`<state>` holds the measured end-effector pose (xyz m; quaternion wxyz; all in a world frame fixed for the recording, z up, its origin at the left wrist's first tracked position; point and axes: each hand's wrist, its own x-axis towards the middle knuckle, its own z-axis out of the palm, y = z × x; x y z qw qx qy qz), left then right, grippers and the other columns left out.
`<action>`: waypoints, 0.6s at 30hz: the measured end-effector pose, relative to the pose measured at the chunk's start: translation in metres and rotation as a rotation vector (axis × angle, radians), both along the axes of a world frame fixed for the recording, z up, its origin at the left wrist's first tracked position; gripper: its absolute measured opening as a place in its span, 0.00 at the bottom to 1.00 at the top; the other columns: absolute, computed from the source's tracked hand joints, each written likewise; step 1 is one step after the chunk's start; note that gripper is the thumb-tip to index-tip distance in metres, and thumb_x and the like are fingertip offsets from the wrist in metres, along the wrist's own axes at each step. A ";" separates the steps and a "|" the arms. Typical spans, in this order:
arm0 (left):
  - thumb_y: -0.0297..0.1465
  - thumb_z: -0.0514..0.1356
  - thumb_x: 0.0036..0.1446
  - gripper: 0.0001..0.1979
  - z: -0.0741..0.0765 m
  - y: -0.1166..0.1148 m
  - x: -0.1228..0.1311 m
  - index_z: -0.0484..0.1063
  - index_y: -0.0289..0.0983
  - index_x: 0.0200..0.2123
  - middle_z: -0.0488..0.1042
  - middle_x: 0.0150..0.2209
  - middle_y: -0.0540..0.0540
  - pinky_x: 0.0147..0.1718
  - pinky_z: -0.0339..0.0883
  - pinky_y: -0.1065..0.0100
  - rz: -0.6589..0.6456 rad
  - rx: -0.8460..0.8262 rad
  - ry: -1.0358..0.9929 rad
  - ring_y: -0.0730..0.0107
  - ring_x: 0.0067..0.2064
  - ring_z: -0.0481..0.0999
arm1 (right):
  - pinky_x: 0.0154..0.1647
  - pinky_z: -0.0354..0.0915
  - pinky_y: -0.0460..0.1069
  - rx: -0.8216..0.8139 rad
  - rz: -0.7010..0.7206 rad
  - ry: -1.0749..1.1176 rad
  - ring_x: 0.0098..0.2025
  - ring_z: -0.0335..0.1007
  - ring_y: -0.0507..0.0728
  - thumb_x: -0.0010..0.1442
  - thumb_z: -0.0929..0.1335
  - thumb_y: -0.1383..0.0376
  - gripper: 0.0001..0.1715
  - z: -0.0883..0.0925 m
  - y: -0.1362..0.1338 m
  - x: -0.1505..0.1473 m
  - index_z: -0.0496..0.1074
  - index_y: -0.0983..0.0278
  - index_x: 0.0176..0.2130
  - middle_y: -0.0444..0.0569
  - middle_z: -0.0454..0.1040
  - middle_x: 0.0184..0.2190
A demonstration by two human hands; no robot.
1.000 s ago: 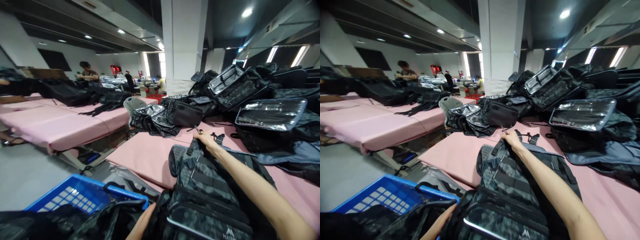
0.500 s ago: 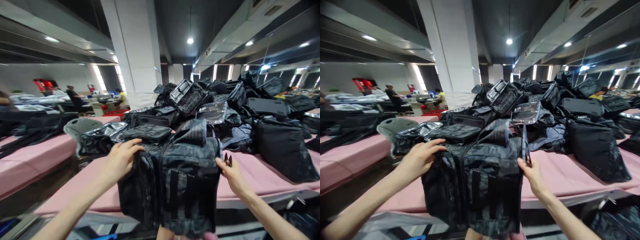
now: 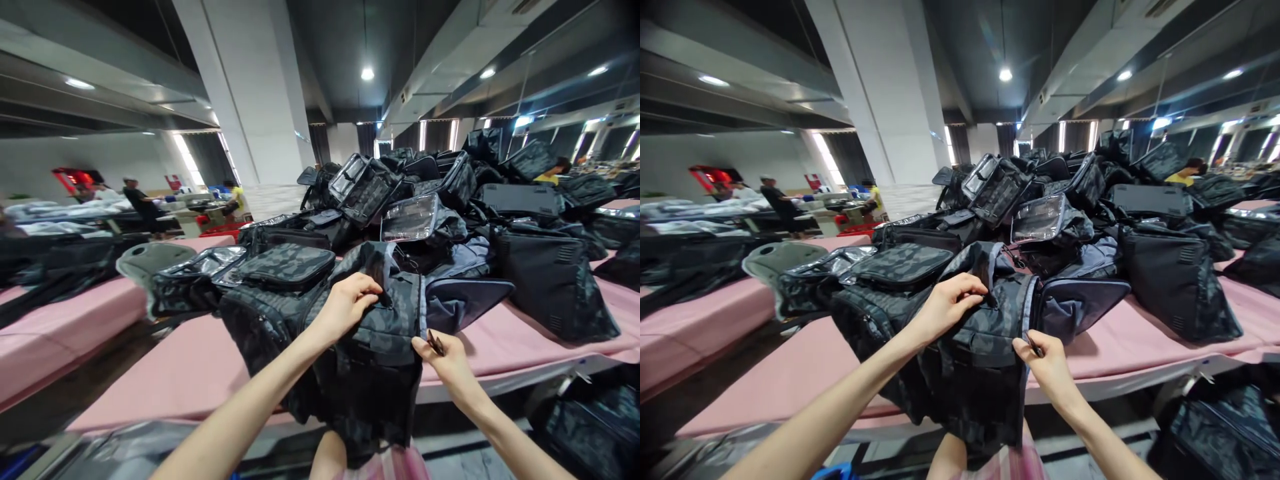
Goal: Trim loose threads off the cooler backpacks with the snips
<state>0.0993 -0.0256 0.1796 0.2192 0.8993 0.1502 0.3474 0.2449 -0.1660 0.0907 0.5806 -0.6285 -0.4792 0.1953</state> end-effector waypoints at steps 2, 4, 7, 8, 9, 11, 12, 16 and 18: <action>0.28 0.58 0.52 0.04 -0.003 -0.004 0.001 0.74 0.38 0.31 0.71 0.37 0.47 0.40 0.64 0.69 0.026 0.067 0.057 0.70 0.39 0.70 | 0.23 0.42 0.46 -0.016 0.017 0.004 0.24 0.39 0.49 0.51 0.63 0.49 0.26 -0.002 0.000 0.001 0.45 0.61 0.20 0.40 0.43 0.20; 0.32 0.60 0.51 0.04 -0.006 -0.011 0.005 0.74 0.38 0.31 0.71 0.36 0.47 0.40 0.64 0.67 0.112 0.182 0.131 0.67 0.40 0.69 | 0.23 0.42 0.46 -0.025 0.028 -0.002 0.24 0.39 0.49 0.52 0.63 0.49 0.26 -0.002 0.001 0.002 0.45 0.61 0.20 0.40 0.43 0.20; 0.33 0.58 0.54 0.06 -0.011 -0.020 0.012 0.73 0.37 0.30 0.70 0.34 0.47 0.35 0.63 0.67 0.235 0.360 0.239 0.66 0.38 0.68 | 0.23 0.41 0.46 -0.026 0.022 -0.031 0.24 0.38 0.48 0.52 0.63 0.50 0.26 0.000 -0.001 0.003 0.44 0.62 0.20 0.40 0.42 0.20; 0.33 0.56 0.56 0.07 -0.012 -0.022 0.014 0.72 0.37 0.30 0.70 0.33 0.47 0.34 0.63 0.67 0.246 0.404 0.266 0.66 0.37 0.68 | 0.23 0.41 0.46 -0.030 0.021 -0.046 0.23 0.38 0.48 0.52 0.63 0.51 0.26 0.000 -0.002 0.004 0.44 0.62 0.20 0.40 0.42 0.20; 0.32 0.55 0.57 0.07 -0.013 -0.024 0.016 0.72 0.37 0.30 0.70 0.33 0.47 0.33 0.62 0.68 0.244 0.434 0.286 0.67 0.37 0.68 | 0.23 0.41 0.46 -0.036 0.021 -0.060 0.23 0.38 0.48 0.52 0.63 0.51 0.26 0.001 -0.002 0.005 0.44 0.62 0.19 0.40 0.43 0.20; 0.30 0.54 0.58 0.07 -0.014 -0.027 0.018 0.72 0.37 0.31 0.70 0.34 0.47 0.32 0.62 0.69 0.232 0.449 0.297 0.68 0.36 0.69 | 0.23 0.41 0.46 -0.053 0.021 -0.086 0.24 0.39 0.48 0.53 0.63 0.52 0.25 0.001 -0.004 0.007 0.46 0.62 0.19 0.40 0.44 0.19; 0.30 0.54 0.58 0.07 -0.015 -0.028 0.019 0.71 0.37 0.32 0.70 0.35 0.47 0.32 0.62 0.69 0.237 0.440 0.288 0.69 0.36 0.69 | 0.23 0.41 0.46 -0.062 0.020 -0.096 0.24 0.40 0.48 0.53 0.62 0.52 0.24 0.001 -0.004 0.008 0.46 0.62 0.19 0.40 0.44 0.19; 0.33 0.54 0.58 0.08 -0.016 -0.035 0.022 0.71 0.37 0.32 0.70 0.35 0.46 0.31 0.62 0.69 0.338 0.389 0.264 0.67 0.37 0.69 | 0.22 0.42 0.45 -0.073 0.020 -0.117 0.23 0.41 0.48 0.53 0.62 0.52 0.24 0.003 -0.005 0.006 0.48 0.62 0.19 0.40 0.46 0.19; 0.32 0.53 0.58 0.09 -0.016 -0.036 0.024 0.71 0.36 0.31 0.70 0.35 0.45 0.31 0.62 0.68 0.353 0.367 0.307 0.66 0.37 0.70 | 0.22 0.44 0.45 -0.076 0.031 -0.142 0.22 0.43 0.48 0.54 0.62 0.53 0.23 0.004 -0.007 0.007 0.50 0.63 0.18 0.40 0.47 0.18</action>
